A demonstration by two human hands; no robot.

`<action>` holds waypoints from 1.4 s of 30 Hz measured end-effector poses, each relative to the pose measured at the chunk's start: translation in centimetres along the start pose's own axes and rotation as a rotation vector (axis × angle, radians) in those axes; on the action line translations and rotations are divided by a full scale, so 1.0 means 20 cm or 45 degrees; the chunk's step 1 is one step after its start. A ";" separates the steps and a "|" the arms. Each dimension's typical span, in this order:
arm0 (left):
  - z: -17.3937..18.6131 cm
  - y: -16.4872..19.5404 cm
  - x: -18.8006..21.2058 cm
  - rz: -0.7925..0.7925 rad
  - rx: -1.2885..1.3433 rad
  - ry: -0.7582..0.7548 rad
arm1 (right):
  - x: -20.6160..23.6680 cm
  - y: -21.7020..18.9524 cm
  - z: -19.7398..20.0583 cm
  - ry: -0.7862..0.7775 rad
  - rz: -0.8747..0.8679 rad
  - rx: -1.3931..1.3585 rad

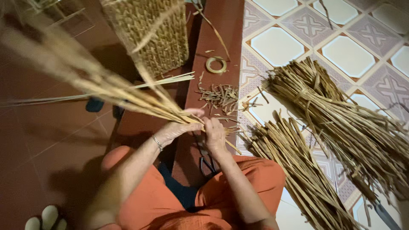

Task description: The person sits on the floor and uses shears to trim bundles of dried plant strips to a uniform length. They repeatedly pick up bundles, align them, cut the ends, and place the trimmed pieces aside.

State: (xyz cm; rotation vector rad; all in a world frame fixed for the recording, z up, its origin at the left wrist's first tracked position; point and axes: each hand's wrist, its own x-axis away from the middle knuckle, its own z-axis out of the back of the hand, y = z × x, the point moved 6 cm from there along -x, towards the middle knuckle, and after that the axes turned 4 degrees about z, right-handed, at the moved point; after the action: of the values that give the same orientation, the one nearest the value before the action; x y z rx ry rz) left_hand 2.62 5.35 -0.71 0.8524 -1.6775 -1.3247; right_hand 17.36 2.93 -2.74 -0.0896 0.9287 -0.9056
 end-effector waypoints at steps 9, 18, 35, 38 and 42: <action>-0.02 -0.21 -0.36 0.170 0.025 0.136 | 0.06 0.04 0.31 0.221 -0.013 0.357; -0.48 -0.21 -1.13 -0.348 0.103 0.137 | 0.31 0.10 0.22 0.052 -0.106 -0.136; 0.24 -0.26 -0.79 0.390 -1.132 0.151 | 0.48 0.15 -0.03 -0.596 -0.325 -0.164; 0.48 -0.24 -0.52 0.539 -1.218 0.173 | 0.55 0.16 -0.14 -0.847 -0.406 0.030; 0.87 -0.22 -0.29 0.559 -1.101 0.317 | 0.67 0.23 -0.32 -1.141 -0.524 0.289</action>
State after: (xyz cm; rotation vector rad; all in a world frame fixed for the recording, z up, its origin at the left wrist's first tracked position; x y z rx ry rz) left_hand -10.45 16.78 -8.15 0.1123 -0.8690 -1.3667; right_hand 19.23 -1.71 -17.48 -0.4631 -0.0380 -1.1884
